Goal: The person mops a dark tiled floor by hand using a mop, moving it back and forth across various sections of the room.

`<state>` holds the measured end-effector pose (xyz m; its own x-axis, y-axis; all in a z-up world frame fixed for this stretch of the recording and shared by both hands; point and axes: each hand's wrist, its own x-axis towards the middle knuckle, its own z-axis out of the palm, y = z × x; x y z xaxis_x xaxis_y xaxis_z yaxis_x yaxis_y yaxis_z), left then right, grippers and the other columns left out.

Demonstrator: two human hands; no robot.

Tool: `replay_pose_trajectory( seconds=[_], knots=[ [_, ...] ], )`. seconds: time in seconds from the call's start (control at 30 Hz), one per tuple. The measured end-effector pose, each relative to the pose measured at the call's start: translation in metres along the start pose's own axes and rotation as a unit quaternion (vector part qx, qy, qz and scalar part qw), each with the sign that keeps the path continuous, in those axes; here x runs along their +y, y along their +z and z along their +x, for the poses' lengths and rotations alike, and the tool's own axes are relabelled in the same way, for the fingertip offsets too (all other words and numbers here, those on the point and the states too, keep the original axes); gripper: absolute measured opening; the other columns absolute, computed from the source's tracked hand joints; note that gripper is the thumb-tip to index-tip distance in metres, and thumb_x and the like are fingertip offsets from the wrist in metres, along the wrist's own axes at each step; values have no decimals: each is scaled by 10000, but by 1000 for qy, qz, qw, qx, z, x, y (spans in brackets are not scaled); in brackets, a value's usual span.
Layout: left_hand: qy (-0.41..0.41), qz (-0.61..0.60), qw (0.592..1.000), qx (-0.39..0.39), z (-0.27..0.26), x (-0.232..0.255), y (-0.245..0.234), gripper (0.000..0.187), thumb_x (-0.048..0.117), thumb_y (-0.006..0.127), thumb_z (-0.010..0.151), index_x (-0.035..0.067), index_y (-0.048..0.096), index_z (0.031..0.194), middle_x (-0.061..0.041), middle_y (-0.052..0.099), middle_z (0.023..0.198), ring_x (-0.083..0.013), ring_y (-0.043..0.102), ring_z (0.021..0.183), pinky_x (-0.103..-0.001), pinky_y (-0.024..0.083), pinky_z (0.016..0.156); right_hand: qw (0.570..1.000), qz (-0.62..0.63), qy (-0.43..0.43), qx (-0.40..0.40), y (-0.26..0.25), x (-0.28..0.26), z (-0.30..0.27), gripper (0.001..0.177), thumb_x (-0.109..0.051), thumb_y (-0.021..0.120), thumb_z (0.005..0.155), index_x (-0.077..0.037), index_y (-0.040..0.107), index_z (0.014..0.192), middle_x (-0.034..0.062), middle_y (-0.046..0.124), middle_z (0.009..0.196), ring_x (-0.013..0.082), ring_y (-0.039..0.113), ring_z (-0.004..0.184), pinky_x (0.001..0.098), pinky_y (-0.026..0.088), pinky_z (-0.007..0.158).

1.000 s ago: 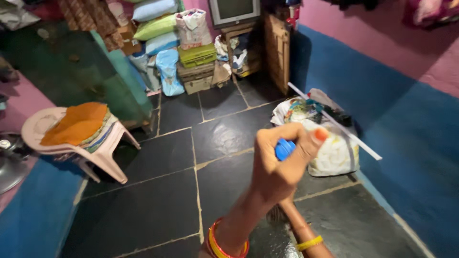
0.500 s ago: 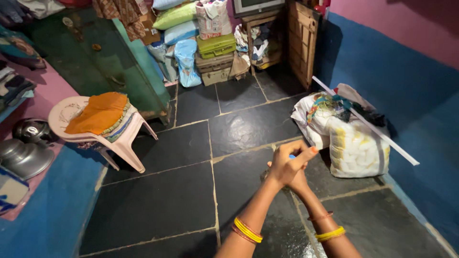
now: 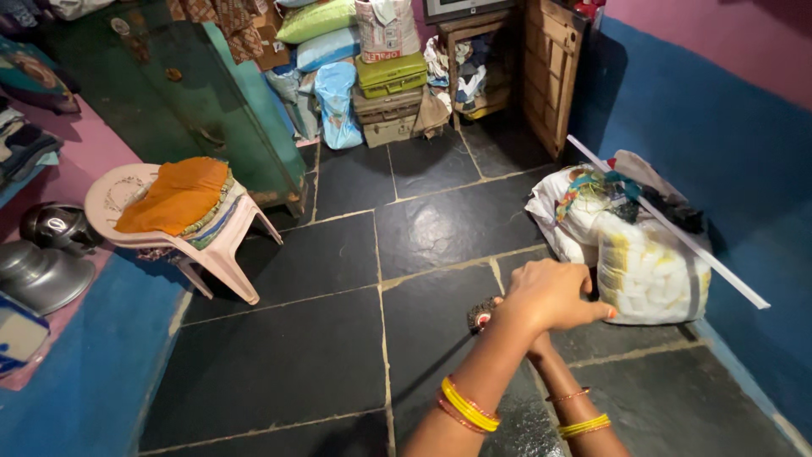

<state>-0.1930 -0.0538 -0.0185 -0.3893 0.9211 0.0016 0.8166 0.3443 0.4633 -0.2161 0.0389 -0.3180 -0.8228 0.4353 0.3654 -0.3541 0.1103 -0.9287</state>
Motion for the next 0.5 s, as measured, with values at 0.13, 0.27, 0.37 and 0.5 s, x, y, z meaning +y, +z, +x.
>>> replay_pose_trajectory(
  seconds=[0.13,0.27,0.37,0.5],
  knots=[
    [-17,7,999,32,10,1,-12,560,605,761,714,148,774,1037,-169,774,1031,-378,722,1010,-496,550,876,999,-45,0,11,2,-1,15,414,-274,622,995,-84,518,1348,74,588,1240,181,564,1158,383,459,1020],
    [-69,55,995,41,18,4,-26,542,570,744,801,81,795,1028,-197,758,1075,-374,731,1020,-472,575,869,997,-78,0,24,2,-4,27,390,-251,618,992,-77,527,1328,74,597,1226,178,570,1144,375,462,1011],
    [-109,37,991,69,26,9,-34,507,510,750,807,52,783,1023,-194,750,1085,-365,730,1022,-467,582,846,995,-99,1,28,3,-6,32,372,-235,616,989,-71,534,1313,75,603,1216,176,575,1133,369,465,1005],
    [-120,22,987,100,37,13,-38,436,457,732,839,68,780,1032,-195,758,1064,-369,737,997,-473,580,838,992,-119,3,36,-2,-11,42,348,-213,613,985,-64,543,1293,75,612,1202,173,581,1119,361,469,996]
  ],
)
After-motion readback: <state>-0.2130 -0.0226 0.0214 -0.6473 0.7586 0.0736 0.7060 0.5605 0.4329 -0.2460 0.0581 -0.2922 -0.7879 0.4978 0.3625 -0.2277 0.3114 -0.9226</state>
